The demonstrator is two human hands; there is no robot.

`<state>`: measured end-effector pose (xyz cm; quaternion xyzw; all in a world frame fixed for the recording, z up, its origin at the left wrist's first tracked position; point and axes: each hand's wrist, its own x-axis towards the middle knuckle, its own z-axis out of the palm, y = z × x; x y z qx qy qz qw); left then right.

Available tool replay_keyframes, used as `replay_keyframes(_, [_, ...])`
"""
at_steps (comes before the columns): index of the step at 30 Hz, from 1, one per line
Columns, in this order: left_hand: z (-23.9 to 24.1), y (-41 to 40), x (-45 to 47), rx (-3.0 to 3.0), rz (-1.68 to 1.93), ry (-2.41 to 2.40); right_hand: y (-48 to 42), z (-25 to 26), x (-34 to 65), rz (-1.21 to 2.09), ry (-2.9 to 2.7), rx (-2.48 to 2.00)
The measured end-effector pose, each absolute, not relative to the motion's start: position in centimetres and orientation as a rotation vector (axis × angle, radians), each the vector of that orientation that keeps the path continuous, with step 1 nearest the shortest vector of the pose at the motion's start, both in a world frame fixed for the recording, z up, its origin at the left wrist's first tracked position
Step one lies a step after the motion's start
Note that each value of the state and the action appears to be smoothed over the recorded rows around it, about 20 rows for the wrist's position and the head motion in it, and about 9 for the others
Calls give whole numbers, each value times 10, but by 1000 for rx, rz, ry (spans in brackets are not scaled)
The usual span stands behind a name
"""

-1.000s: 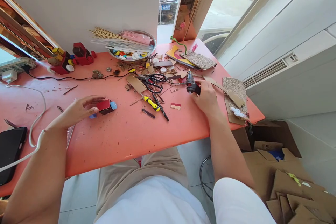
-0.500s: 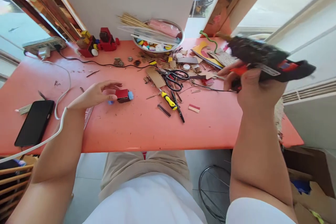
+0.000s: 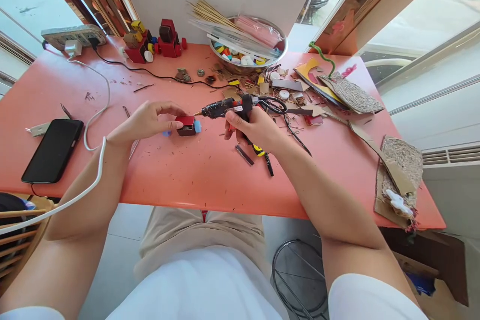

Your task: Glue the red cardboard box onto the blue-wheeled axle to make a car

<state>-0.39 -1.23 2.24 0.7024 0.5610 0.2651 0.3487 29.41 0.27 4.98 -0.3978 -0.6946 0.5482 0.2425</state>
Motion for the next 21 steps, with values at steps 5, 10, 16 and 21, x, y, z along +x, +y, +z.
replay_keyframes(5, [22, -10, -2, 1655, 738, 1454, 4, 35, 293, 1510, -1845, -1115])
replay_keyframes(10, [22, -8, 1, 1596, 769, 1474, -1, 32, 287, 1465, -1857, -1180])
replay_keyframes(16, [18, -7, 1, 1611, 811, 1504, -5, 29, 282, 1421, -1851, -1202])
replay_keyframes(21, [16, -4, -1, 1633, 825, 1497, -5, 27, 279, 1390, -1862, -1202])
